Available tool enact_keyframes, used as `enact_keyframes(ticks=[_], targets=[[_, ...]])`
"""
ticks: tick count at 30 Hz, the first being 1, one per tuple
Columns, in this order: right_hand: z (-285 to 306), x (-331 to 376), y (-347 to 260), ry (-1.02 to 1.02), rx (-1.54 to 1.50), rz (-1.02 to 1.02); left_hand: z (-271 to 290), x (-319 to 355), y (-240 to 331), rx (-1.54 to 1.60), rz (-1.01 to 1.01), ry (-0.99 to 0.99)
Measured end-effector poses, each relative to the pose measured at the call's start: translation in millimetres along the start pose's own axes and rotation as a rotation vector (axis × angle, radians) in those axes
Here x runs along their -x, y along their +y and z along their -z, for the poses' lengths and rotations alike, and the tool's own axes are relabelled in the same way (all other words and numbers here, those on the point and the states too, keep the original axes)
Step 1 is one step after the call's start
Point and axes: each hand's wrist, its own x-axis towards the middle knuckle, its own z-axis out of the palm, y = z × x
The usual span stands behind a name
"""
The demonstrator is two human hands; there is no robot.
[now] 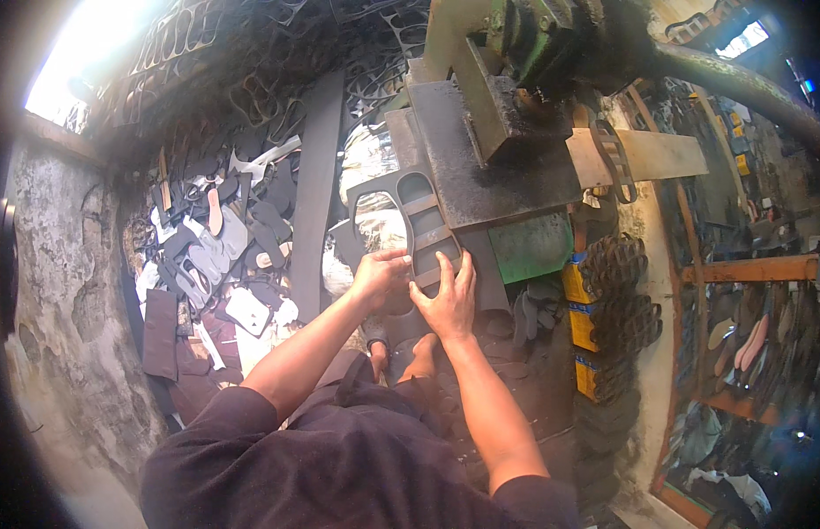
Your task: The person uses a cutting machine to trim a shoe sole, then stacks multiple black and gray soles and insoles on the floor. They also handle plastic-wrapped white insoles and place them on a nearby table.
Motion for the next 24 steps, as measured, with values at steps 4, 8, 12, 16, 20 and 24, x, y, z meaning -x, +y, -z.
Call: enact_keyframes(ticks=[4,8,12,16,20,24], targets=[[-1.8,-1.3,-0.6,-0.016,0.006,-0.039,-1.1,0.0,7.0,-0.013,0.031,-0.019],[0.9,-3.1,2.8,-0.016,0.006,-0.081,-10.2,11.8,11.4,-0.019,-0.036,-0.101],[24.2,6.5,16.7,0.069,-0.292,-0.159,-24.4,2.5,19.1,-0.087,-0.045,-0.084],[54.1,34.1,78.2,-0.189,0.091,-0.114,-51.7,-27.6,32.9,-0.070,-0.060,-0.104],[51.4,23.7,101.6,-0.139,0.300,-0.153,-77.8,-40.3,43.4,-0.086,-0.142,-0.189],[56.4,-5.7,124.9,-0.116,0.299,-0.150,-71.1,-23.0,40.2,-0.118,-0.209,-0.220]])
